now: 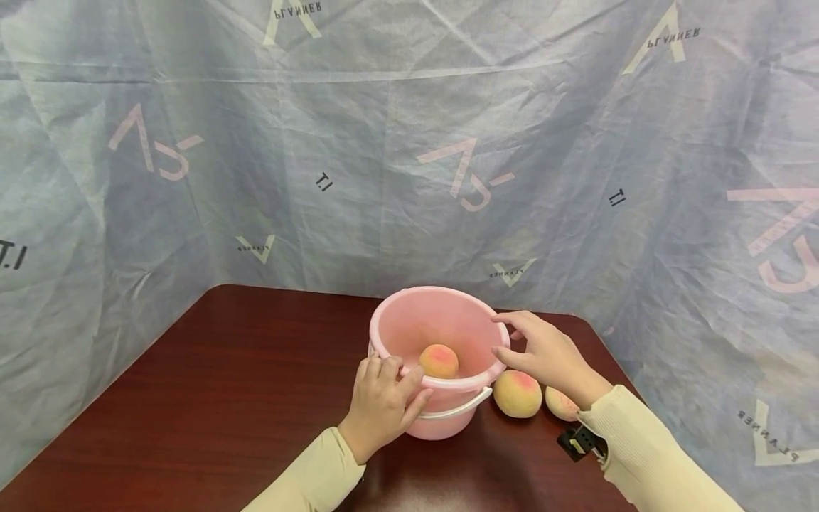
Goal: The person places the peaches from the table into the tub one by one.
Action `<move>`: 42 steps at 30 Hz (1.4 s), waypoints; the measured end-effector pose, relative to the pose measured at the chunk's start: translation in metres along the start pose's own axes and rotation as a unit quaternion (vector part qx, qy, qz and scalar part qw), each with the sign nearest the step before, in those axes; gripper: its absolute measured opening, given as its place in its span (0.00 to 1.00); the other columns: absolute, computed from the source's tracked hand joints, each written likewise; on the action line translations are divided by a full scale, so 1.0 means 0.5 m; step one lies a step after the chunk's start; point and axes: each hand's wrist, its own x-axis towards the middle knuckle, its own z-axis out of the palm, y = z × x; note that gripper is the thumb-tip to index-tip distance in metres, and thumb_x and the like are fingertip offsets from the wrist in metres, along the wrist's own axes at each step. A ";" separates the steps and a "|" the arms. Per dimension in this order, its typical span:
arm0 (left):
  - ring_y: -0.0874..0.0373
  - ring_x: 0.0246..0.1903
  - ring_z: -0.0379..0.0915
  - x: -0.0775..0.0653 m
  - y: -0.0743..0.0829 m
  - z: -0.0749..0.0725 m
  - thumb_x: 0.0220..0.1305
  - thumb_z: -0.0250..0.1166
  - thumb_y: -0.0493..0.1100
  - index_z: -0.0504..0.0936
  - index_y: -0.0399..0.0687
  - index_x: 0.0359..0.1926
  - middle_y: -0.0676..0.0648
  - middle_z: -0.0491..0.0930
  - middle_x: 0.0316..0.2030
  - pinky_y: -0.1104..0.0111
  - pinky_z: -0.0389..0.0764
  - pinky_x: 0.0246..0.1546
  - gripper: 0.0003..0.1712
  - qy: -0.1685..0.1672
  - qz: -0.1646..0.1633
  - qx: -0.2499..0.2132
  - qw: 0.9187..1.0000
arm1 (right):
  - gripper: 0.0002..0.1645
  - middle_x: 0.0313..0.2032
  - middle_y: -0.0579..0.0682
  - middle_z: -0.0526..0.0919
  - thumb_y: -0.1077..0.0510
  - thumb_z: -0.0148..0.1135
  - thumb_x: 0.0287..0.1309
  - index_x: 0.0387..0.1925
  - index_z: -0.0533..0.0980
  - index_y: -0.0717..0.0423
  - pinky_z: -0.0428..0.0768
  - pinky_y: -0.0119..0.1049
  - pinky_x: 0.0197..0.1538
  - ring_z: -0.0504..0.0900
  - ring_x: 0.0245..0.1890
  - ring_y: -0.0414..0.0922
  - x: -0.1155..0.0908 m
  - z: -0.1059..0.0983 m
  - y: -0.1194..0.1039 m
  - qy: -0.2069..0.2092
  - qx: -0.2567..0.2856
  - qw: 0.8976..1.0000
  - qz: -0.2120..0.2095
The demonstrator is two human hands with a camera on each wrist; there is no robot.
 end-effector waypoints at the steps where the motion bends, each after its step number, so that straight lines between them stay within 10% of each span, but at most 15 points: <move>1: 0.51 0.27 0.60 0.000 0.000 0.000 0.71 0.46 0.57 0.78 0.49 0.34 0.45 0.67 0.30 0.60 0.65 0.30 0.22 0.000 0.000 0.000 1.000 | 0.26 0.46 0.51 0.80 0.52 0.66 0.54 0.55 0.75 0.54 0.75 0.42 0.36 0.79 0.41 0.46 -0.001 0.000 0.000 0.001 0.000 1.000 0.000; 42: 0.51 0.27 0.60 0.002 0.002 0.000 0.71 0.46 0.57 0.79 0.49 0.36 0.45 0.67 0.30 0.60 0.65 0.30 0.21 0.002 -0.004 -0.003 1.000 | 0.25 0.51 0.54 0.78 0.53 0.67 0.54 0.54 0.75 0.55 0.77 0.45 0.36 0.81 0.41 0.49 -0.057 -0.003 0.061 -0.002 -0.018 1.000 0.006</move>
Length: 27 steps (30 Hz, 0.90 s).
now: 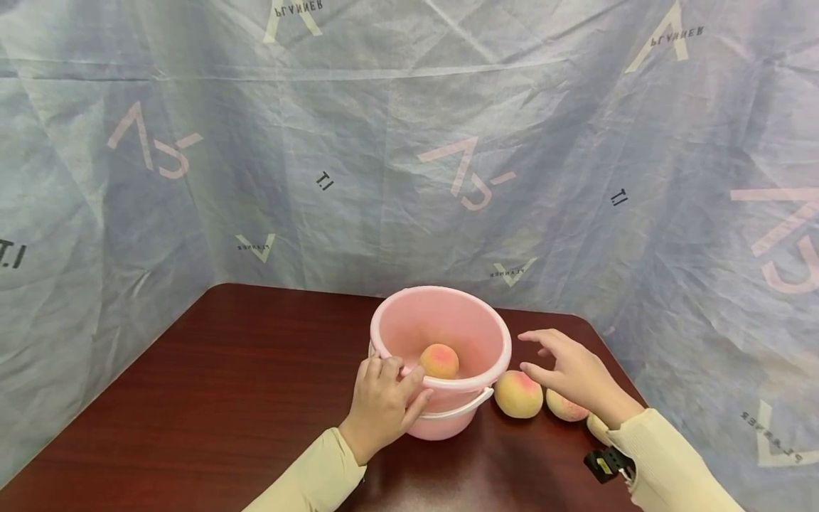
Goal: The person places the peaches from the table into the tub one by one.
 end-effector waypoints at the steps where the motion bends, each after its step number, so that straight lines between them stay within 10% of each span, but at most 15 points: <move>1: 0.51 0.27 0.60 0.000 0.001 0.000 0.71 0.46 0.57 0.79 0.49 0.36 0.45 0.67 0.30 0.60 0.65 0.30 0.21 0.000 0.000 0.000 1.000 | 0.25 0.50 0.54 0.78 0.54 0.68 0.54 0.54 0.75 0.55 0.77 0.44 0.36 0.81 0.40 0.49 -0.003 0.002 0.003 0.001 0.000 1.000 -0.006; 21: 0.51 0.27 0.60 -0.003 0.000 0.005 0.71 0.46 0.56 0.78 0.49 0.36 0.45 0.67 0.30 0.60 0.65 0.30 0.21 0.006 0.004 0.009 1.000 | 0.19 0.44 0.51 0.79 0.65 0.68 0.50 0.46 0.78 0.59 0.76 0.35 0.36 0.75 0.38 0.40 -0.027 0.051 0.063 -0.003 0.056 0.989 -0.134; 27: 0.50 0.27 0.60 -0.008 0.001 0.009 0.71 0.46 0.57 0.78 0.49 0.35 0.45 0.67 0.30 0.60 0.65 0.30 0.21 0.000 0.001 0.004 1.000 | 0.18 0.43 0.51 0.78 0.66 0.67 0.51 0.46 0.77 0.61 0.75 0.33 0.31 0.72 0.37 0.36 -0.034 0.067 0.067 0.000 0.075 0.991 -0.109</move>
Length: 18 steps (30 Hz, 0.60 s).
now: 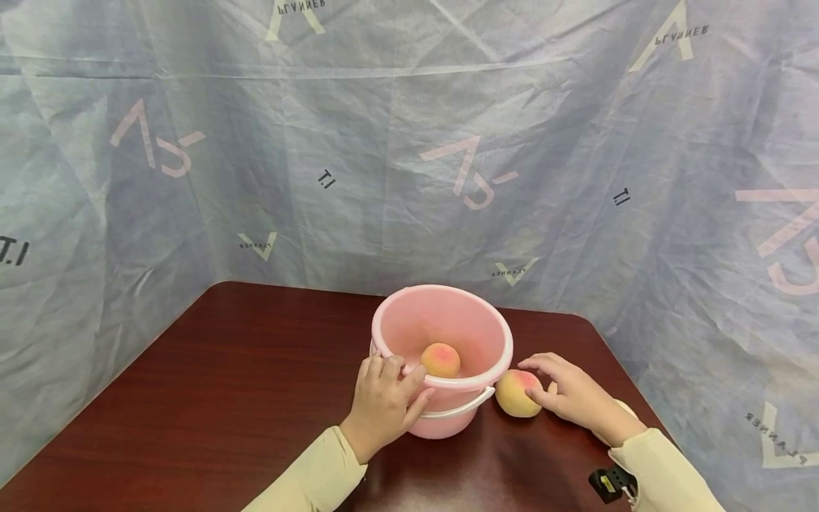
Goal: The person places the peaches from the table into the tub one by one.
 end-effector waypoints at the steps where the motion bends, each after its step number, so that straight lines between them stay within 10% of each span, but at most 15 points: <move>1: 0.50 0.27 0.60 0.000 0.000 0.000 0.71 0.46 0.57 0.78 0.49 0.35 0.45 0.67 0.30 0.60 0.65 0.30 0.21 0.000 0.000 0.000 1.000 | 0.18 0.43 0.51 0.78 0.66 0.66 0.51 0.46 0.77 0.61 0.75 0.33 0.31 0.72 0.37 0.36 0.000 0.001 -0.001 0.001 -0.001 1.000 0.006; 8: 0.51 0.27 0.60 0.002 0.000 -0.001 0.71 0.46 0.57 0.78 0.49 0.35 0.46 0.66 0.29 0.60 0.65 0.30 0.21 -0.003 0.001 0.001 1.000 | 0.20 0.47 0.53 0.78 0.65 0.66 0.53 0.50 0.76 0.59 0.76 0.32 0.32 0.76 0.39 0.43 -0.002 0.004 -0.008 0.021 -0.026 0.998 0.044; 18: 0.51 0.26 0.59 0.005 0.000 -0.004 0.71 0.46 0.56 0.78 0.49 0.35 0.47 0.65 0.28 0.60 0.64 0.30 0.21 0.002 0.003 0.002 1.000 | 0.19 0.43 0.52 0.81 0.61 0.68 0.46 0.45 0.80 0.57 0.78 0.38 0.30 0.81 0.37 0.47 -0.002 0.063 -0.005 0.150 -0.116 0.980 0.054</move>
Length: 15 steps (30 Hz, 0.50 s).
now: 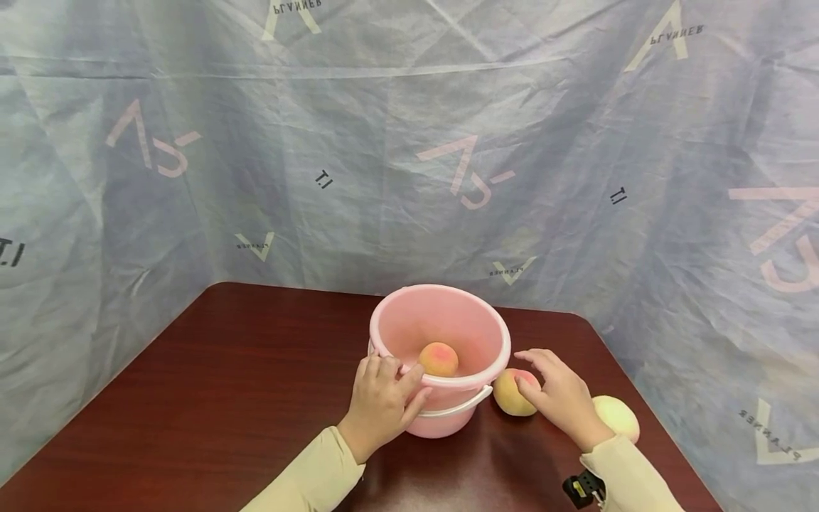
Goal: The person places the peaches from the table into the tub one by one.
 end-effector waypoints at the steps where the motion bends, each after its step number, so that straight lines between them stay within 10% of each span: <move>1: 0.51 0.26 0.59 0.000 0.000 0.000 0.71 0.46 0.56 0.78 0.49 0.35 0.47 0.65 0.28 0.60 0.64 0.30 0.20 -0.002 0.000 0.000 1.000 | 0.19 0.43 0.52 0.81 0.61 0.68 0.46 0.44 0.80 0.56 0.78 0.39 0.29 0.81 0.37 0.48 -0.001 0.004 -0.001 0.005 -0.004 1.000 0.001; 15: 0.50 0.26 0.60 0.000 -0.002 -0.003 0.71 0.46 0.56 0.78 0.49 0.35 0.47 0.64 0.27 0.61 0.65 0.29 0.21 -0.011 -0.004 0.000 1.000 | 0.18 0.44 0.56 0.80 0.64 0.65 0.48 0.44 0.79 0.63 0.78 0.50 0.41 0.80 0.42 0.52 -0.003 0.026 0.002 -0.013 0.038 0.999 0.015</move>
